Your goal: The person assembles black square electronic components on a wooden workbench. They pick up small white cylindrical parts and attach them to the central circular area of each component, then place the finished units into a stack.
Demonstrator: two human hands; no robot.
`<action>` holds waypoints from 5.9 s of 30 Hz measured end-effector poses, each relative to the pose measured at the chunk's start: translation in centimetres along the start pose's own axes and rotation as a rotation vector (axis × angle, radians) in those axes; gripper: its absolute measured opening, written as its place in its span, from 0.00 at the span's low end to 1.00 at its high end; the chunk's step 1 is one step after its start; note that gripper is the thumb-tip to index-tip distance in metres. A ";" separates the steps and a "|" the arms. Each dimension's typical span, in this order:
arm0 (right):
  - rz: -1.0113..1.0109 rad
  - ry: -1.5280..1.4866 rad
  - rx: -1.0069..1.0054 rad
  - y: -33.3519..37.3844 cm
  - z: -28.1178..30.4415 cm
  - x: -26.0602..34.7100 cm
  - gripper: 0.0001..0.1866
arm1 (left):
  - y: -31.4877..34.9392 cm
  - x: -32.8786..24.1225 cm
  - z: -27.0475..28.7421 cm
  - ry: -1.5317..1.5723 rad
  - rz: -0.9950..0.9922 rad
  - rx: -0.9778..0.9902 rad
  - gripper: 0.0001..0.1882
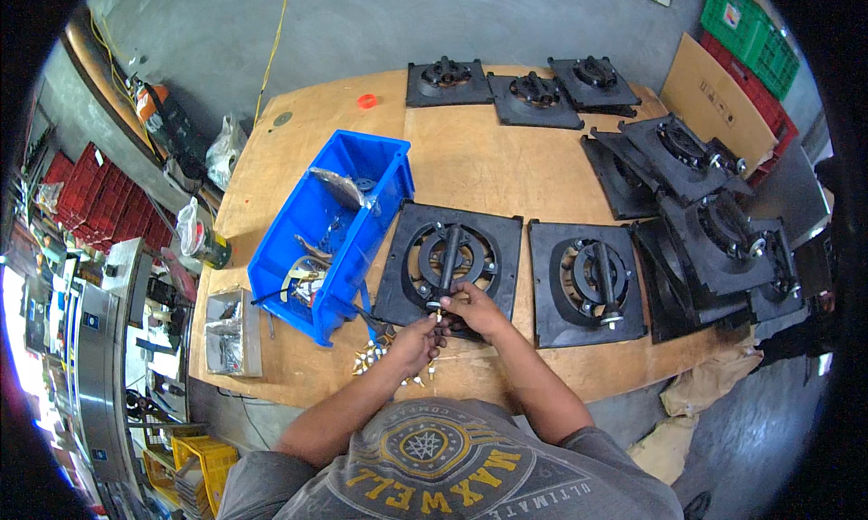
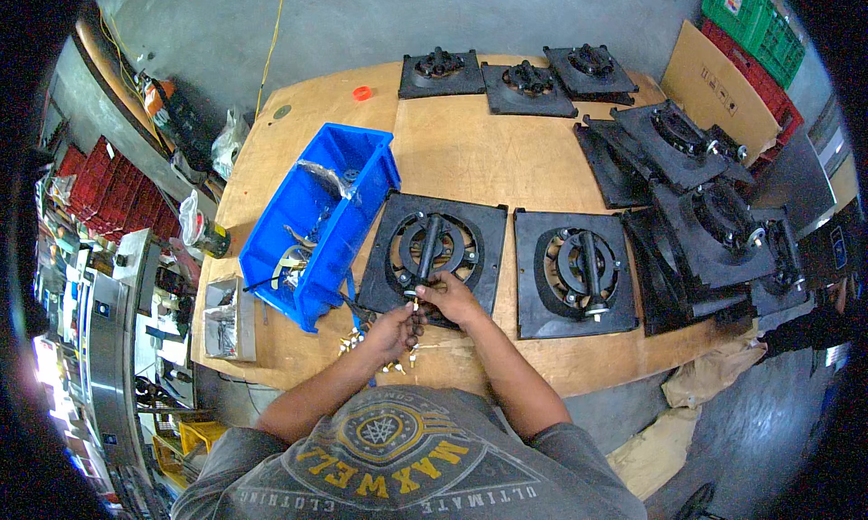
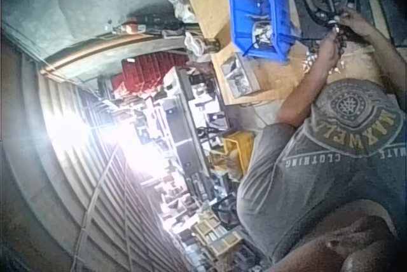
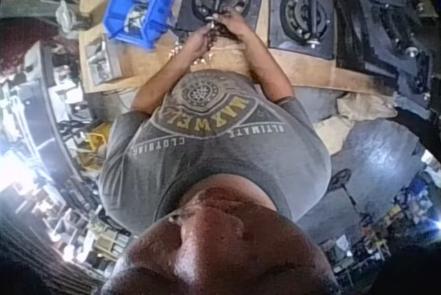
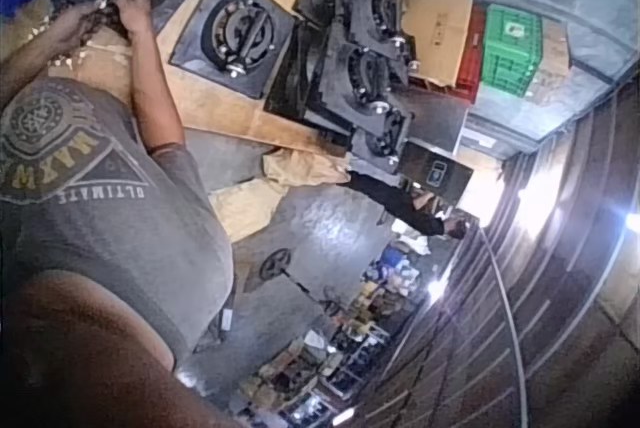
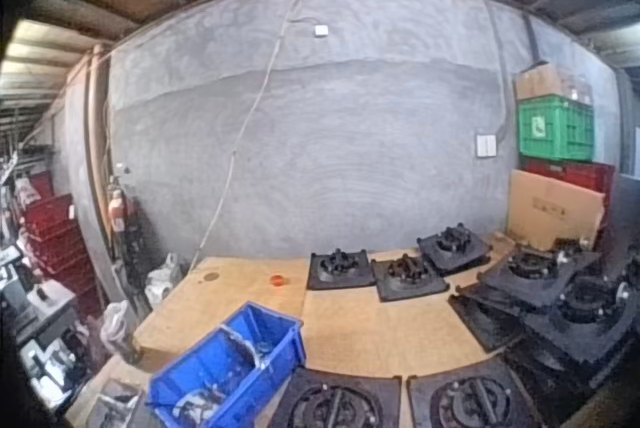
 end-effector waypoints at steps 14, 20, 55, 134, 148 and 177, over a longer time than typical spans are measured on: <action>0.005 0.039 -0.011 -0.1 0.1 -0.5 0.27 | 0.3 -1.8 0.7 -0.132 -0.290 -0.223 0.13; -0.020 0.028 -0.021 0.4 0.1 0.4 0.25 | 1.8 -4.1 0.1 -0.369 -0.480 -0.379 0.13; 0.089 0.095 0.014 0.4 0.4 -0.9 0.23 | -0.2 -0.8 0.0 0.046 -0.068 -0.032 0.15; 0.012 0.065 -0.034 1.3 0.0 0.3 0.21 | -0.1 -2.6 0.9 -0.331 -0.363 -0.208 0.17; 0.003 0.039 -0.060 1.0 0.7 -0.7 0.23 | -0.4 -1.0 0.9 -0.117 -0.166 -0.156 0.17; -0.013 0.139 -0.104 1.9 0.4 1.1 0.23 | 0.5 -0.2 -2.1 0.292 0.011 0.175 0.13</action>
Point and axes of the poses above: each hand's wrist, its own y-axis away from the middle knuckle, its own z-axis out of the back of the hand, x = y × z, the point moved 10 cm from there along -y, towards the middle knuckle, and after that the axes turned 5 degrees about y, right-handed, at the moved point
